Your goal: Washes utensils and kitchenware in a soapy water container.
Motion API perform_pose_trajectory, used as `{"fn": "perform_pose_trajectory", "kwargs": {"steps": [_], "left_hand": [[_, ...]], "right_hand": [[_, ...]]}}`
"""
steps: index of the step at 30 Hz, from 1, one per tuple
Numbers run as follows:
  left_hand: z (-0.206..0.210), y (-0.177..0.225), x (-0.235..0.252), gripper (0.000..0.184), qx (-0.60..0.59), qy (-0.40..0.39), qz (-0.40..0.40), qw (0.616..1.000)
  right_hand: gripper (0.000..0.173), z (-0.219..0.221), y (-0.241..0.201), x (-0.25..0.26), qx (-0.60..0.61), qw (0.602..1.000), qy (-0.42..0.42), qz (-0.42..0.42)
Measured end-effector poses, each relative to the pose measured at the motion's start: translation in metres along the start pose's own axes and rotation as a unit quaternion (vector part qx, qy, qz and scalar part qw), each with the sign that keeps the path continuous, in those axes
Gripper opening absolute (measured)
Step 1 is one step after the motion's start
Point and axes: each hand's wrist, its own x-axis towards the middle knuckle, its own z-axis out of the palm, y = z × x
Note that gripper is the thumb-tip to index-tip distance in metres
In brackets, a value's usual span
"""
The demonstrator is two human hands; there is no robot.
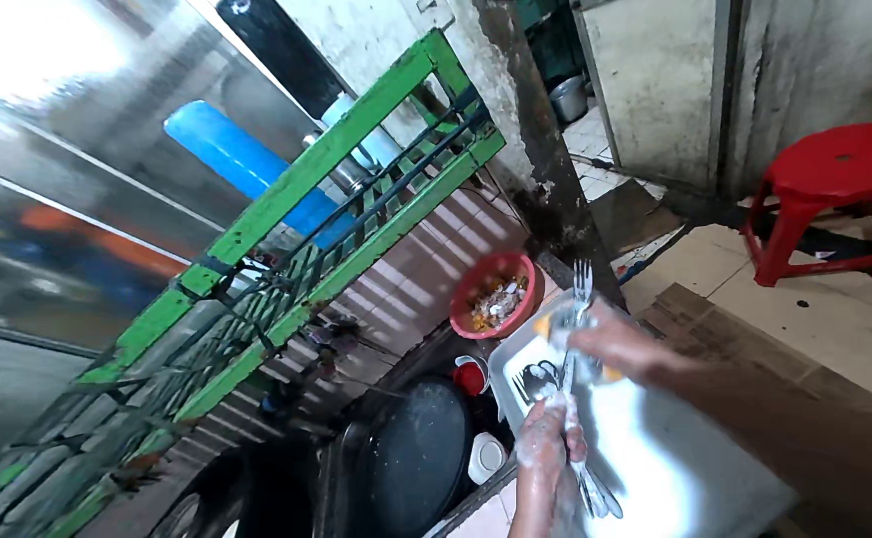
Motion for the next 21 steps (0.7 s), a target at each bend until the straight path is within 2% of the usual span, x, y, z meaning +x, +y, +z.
{"fn": "perform_pose_trajectory", "kwargs": {"steps": [3, 5, 7, 9, 11, 12, 13, 15, 17, 19, 21], "left_hand": [[-0.004, 0.004, 0.003, 0.017, 0.058, -0.017, 0.0, 0.998], [-0.014, 0.002, 0.005, 0.02, 0.094, -0.009, 0.026, 0.995], [-0.024, 0.003, 0.011, 0.026, 0.089, -0.008, 0.077, 0.993], [-0.025, 0.005, 0.015, 0.028, 0.077, -0.026, 0.114, 0.99], [-0.016, 0.009, 0.011, 0.026, 0.084, -0.062, 0.098, 0.99], [-0.01, 0.01, 0.008, 0.024, 0.091, -0.074, 0.078, 0.99], [-0.005, 0.011, 0.006, 0.022, 0.09, -0.072, 0.057, 0.992], [-0.008, 0.017, 0.009, 0.02, 0.055, -0.066, 0.038, 0.996], [-0.026, 0.031, 0.017, 0.023, -0.006, -0.038, 0.066, 0.997], [-0.06, 0.053, 0.036, 0.025, -0.034, 0.007, 0.106, 0.994], [-0.109, 0.071, 0.059, 0.027, 0.024, 0.047, 0.122, 0.991]], "right_hand": [[0.062, 0.012, 0.004, -0.013, -0.124, 0.991, -0.044, -0.029], [0.056, -0.003, 0.0, -0.005, -0.166, 0.983, -0.062, -0.041], [0.048, -0.019, -0.006, 0.001, -0.246, 0.961, -0.123, -0.019], [0.049, -0.018, -0.008, -0.002, -0.339, 0.909, -0.242, 0.031], [0.045, -0.005, -0.006, -0.012, -0.402, 0.843, -0.353, 0.057], [0.043, 0.003, -0.005, -0.018, -0.423, 0.82, -0.379, 0.067], [0.044, 0.009, -0.002, -0.023, -0.438, 0.809, -0.386, 0.077], [0.054, 0.013, 0.005, -0.027, -0.42, 0.812, -0.392, 0.104], [0.055, 0.01, 0.016, -0.029, -0.391, 0.812, -0.417, 0.116], [0.067, 0.005, 0.018, -0.036, -0.414, 0.807, -0.399, 0.136], [0.079, -0.005, 0.023, -0.038, -0.46, 0.8, -0.364, 0.127]]}}
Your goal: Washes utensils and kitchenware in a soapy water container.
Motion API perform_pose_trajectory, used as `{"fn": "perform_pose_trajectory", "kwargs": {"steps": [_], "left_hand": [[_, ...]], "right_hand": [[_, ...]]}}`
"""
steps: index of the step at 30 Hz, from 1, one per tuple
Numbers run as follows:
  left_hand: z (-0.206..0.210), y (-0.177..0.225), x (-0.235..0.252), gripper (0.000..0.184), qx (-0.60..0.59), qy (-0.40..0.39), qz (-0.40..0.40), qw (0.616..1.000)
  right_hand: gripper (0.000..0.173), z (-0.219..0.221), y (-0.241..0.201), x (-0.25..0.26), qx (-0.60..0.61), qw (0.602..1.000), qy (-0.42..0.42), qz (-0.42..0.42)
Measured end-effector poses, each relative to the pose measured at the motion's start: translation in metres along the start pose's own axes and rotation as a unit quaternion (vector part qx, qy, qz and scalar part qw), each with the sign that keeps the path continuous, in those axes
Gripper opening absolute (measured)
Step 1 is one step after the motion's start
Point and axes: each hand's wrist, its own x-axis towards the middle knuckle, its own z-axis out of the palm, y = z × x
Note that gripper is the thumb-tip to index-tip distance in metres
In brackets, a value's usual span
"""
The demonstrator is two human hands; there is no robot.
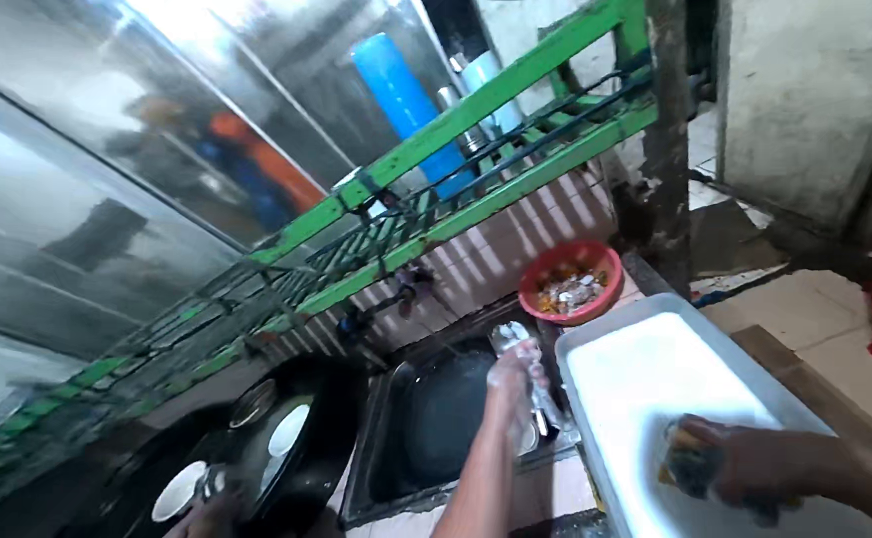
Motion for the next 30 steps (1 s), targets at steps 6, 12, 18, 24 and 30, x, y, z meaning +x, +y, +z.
{"fn": "perform_pose_trajectory", "kwargs": {"steps": [6, 12, 18, 24, 30], "left_hand": [[-0.136, -0.018, 0.075, 0.033, 0.504, 0.099, -0.089, 0.853], [-0.036, 0.015, 0.087, 0.027, 0.714, -0.021, 0.051, 0.698], [0.109, -0.055, 0.071, 0.034, 0.696, -0.193, 0.046, 0.69], [0.152, -0.128, 0.032, 0.047, 0.67, -0.126, -0.049, 0.73], [0.147, -0.15, 0.005, 0.041, 0.604, -0.292, -0.02, 0.741]], "right_hand": [[0.061, 0.004, 0.018, -0.035, 0.009, 0.983, 0.181, -0.012], [0.049, 0.028, 0.054, -0.035, -0.079, 0.927, 0.344, -0.128], [0.044, 0.039, 0.063, -0.026, -0.085, 0.877, 0.437, -0.182], [0.047, 0.035, 0.06, -0.029, -0.031, 0.893, 0.416, -0.166], [0.051, 0.033, 0.061, -0.03, 0.018, 0.895, 0.409, -0.176]]}}
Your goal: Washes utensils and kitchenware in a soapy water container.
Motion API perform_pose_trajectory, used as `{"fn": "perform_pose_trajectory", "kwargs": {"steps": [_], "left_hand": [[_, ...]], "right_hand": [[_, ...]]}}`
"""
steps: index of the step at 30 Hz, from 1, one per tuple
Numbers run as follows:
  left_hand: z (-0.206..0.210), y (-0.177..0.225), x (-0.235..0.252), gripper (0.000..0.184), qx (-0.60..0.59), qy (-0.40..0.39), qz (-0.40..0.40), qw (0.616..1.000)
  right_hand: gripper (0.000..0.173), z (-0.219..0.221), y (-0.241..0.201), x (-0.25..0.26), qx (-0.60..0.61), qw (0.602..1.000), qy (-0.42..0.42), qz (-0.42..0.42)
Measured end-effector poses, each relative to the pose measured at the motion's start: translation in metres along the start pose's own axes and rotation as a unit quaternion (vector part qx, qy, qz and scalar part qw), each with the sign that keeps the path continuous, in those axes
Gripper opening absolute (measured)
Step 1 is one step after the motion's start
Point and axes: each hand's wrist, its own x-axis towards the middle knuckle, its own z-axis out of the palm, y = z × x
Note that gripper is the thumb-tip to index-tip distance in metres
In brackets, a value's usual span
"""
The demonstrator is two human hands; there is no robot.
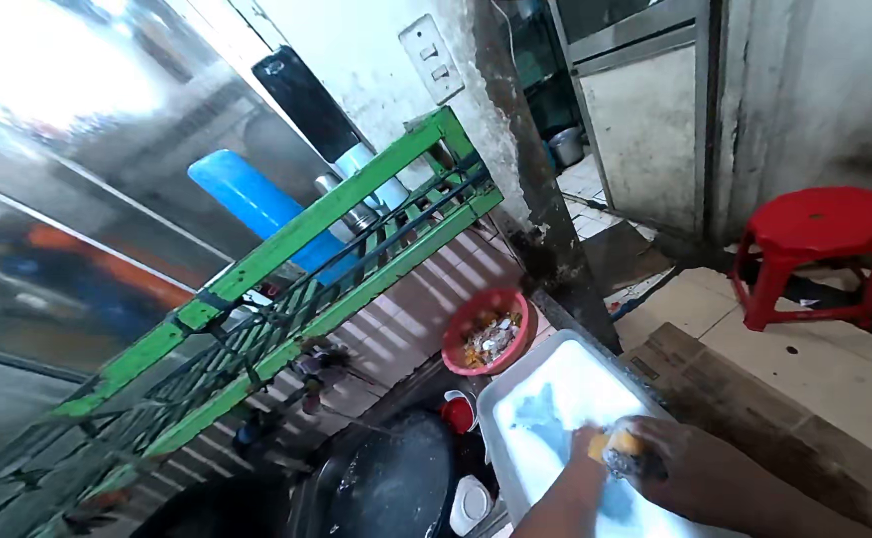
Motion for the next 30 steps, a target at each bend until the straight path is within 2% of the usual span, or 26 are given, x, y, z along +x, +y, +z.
{"fn": "perform_pose_trajectory", "kwargs": {"steps": [2, 3, 5, 6, 8, 9, 11, 13, 15, 16, 18, 20, 21, 24, 27, 28, 30], "left_hand": [[-0.009, 0.036, -0.041, 0.038, -0.113, -0.008, -0.062, 0.992], [-0.01, 0.047, -0.055, 0.039, -0.111, -0.023, -0.082, 0.99], [0.004, 0.036, -0.062, 0.043, -0.026, -0.091, -0.062, 0.994], [0.016, 0.03, -0.065, 0.043, -0.017, -0.092, -0.049, 0.994], [0.038, 0.025, -0.071, 0.044, -0.098, -0.035, -0.026, 0.994], [0.041, 0.028, -0.074, 0.044, -0.091, -0.027, -0.014, 0.995], [0.031, 0.036, -0.079, 0.042, 0.071, -0.041, 0.015, 0.997], [0.019, 0.033, -0.075, 0.045, 0.191, -0.013, 0.047, 0.98], [0.01, 0.019, -0.065, 0.049, 0.208, 0.056, 0.084, 0.973], [0.003, 0.014, -0.06, 0.053, 0.226, 0.059, 0.096, 0.968], [-0.011, 0.012, -0.058, 0.052, 0.28, 0.024, 0.1, 0.954], [-0.018, 0.015, -0.067, 0.043, 0.301, -0.016, 0.098, 0.948], [-0.018, 0.016, -0.071, 0.04, 0.294, -0.03, 0.102, 0.95], [-0.008, 0.02, -0.074, 0.037, 0.258, -0.04, 0.117, 0.958], [-0.008, 0.021, -0.075, 0.037, 0.218, 0.027, 0.076, 0.973], [-0.012, 0.018, -0.073, 0.037, 0.164, 0.057, 0.052, 0.984], [-0.022, 0.008, -0.066, 0.034, -0.069, 0.115, -0.007, 0.991]], "right_hand": [[0.054, -0.001, 0.002, 0.001, 0.005, 1.0, -0.016, 0.013], [0.055, -0.001, 0.003, 0.002, 0.005, 1.0, -0.017, 0.011], [0.053, 0.003, 0.006, 0.002, -0.004, 1.0, -0.002, -0.009], [0.052, 0.004, 0.007, 0.003, -0.006, 1.0, -0.004, -0.014], [0.052, 0.006, 0.008, 0.003, 0.005, 1.0, -0.001, -0.019], [0.051, 0.009, 0.011, 0.002, 0.009, 0.999, 0.024, -0.037], [0.048, 0.017, 0.016, 0.001, 0.011, 0.994, 0.08, -0.076], [0.048, 0.018, 0.017, 0.001, 0.007, 0.991, 0.095, -0.093], [0.05, 0.015, 0.016, 0.0, -0.001, 0.994, 0.079, -0.081], [0.05, 0.014, 0.015, 0.0, -0.004, 0.994, 0.075, -0.074], [0.052, 0.009, 0.011, 0.0, -0.007, 0.998, 0.049, -0.038], [0.057, -0.005, 0.0, 0.003, 0.014, 0.999, -0.029, 0.042], [0.059, -0.01, -0.003, 0.006, 0.032, 0.995, -0.054, 0.073], [0.062, -0.014, -0.001, 0.009, 0.092, 0.989, -0.044, 0.108], [0.066, -0.016, 0.0, 0.01, 0.152, 0.979, -0.02, 0.134], [0.066, -0.018, 0.0, 0.011, 0.174, 0.973, -0.016, 0.151], [0.061, -0.023, -0.001, 0.014, 0.239, 0.953, 0.001, 0.187]]}}
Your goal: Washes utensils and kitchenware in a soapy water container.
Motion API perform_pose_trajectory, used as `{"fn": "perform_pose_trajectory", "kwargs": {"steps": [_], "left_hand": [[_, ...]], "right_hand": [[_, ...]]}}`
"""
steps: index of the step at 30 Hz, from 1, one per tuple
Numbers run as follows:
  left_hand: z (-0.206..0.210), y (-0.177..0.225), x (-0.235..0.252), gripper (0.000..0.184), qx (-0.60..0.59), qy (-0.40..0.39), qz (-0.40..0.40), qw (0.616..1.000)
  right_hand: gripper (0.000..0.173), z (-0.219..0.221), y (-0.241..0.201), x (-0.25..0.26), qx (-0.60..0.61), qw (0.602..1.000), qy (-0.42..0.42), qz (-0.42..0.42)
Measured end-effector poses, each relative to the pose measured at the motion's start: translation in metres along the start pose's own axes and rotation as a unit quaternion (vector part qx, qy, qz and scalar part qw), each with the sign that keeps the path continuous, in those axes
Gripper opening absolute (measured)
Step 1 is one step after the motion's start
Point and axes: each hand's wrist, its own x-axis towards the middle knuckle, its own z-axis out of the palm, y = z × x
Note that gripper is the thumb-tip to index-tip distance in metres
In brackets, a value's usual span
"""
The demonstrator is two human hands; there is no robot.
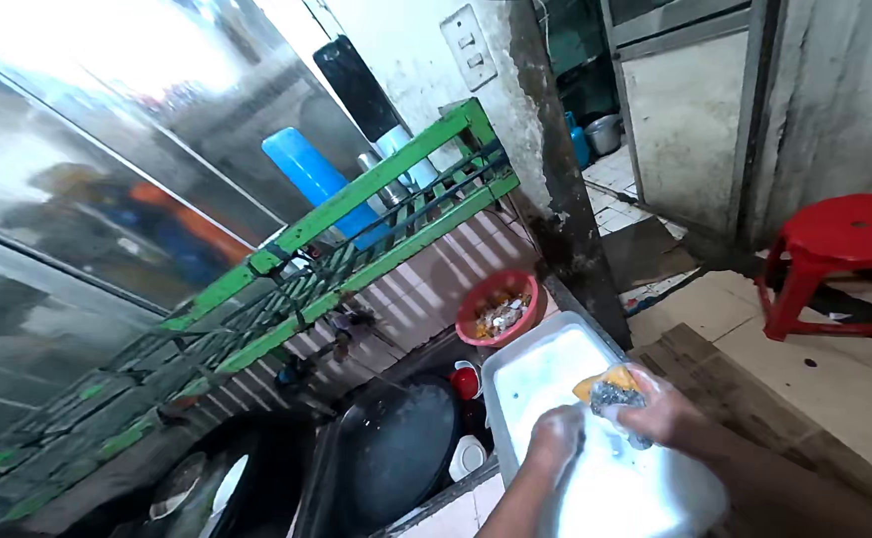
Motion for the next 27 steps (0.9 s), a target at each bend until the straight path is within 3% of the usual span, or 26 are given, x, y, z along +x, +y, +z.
{"fn": "perform_pose_trajectory", "kwargs": {"steps": [1, 3, 5, 8, 12, 15, 17, 21, 25, 27], "left_hand": [[-0.005, -0.001, 0.001, 0.031, -0.14, 0.025, -0.036, 0.989], [-0.018, 0.003, -0.005, 0.029, -0.369, 0.015, -0.081, 0.926], [-0.027, 0.017, -0.018, 0.03, -0.459, -0.018, -0.105, 0.882], [-0.026, 0.036, -0.035, 0.024, -0.432, -0.025, -0.093, 0.897], [-0.025, 0.039, -0.045, 0.026, -0.383, 0.104, -0.063, 0.916], [-0.027, 0.029, -0.044, 0.015, -0.354, 0.164, -0.076, 0.917], [-0.029, 0.02, -0.048, 0.016, -0.349, 0.171, -0.08, 0.918], [-0.031, 0.011, -0.054, 0.024, -0.376, 0.19, -0.065, 0.905], [-0.032, 0.005, -0.057, 0.02, -0.351, 0.192, -0.069, 0.914], [-0.031, 0.001, -0.06, 0.023, -0.353, 0.176, -0.082, 0.915]], "right_hand": [[0.057, -0.001, -0.002, 0.002, 0.049, 0.999, 0.01, 0.016], [0.053, -0.003, -0.006, 0.007, 0.128, 0.991, 0.015, 0.036], [0.051, -0.004, -0.012, 0.014, 0.147, 0.988, -0.026, 0.038], [0.048, 0.007, -0.024, 0.028, 0.1, 0.992, -0.073, 0.001], [0.054, 0.019, -0.037, 0.048, 0.108, 0.994, -0.006, 0.011], [0.055, 0.038, -0.039, 0.046, 0.097, 0.992, -0.075, 0.01], [0.055, 0.04, -0.045, 0.049, 0.046, 0.994, -0.096, 0.003], [0.062, 0.043, -0.049, 0.065, 0.016, 0.999, -0.039, 0.0], [0.058, 0.061, -0.054, 0.058, -0.059, 0.993, -0.103, -0.008], [0.055, 0.06, -0.053, 0.066, -0.071, 0.995, -0.063, -0.027]]}}
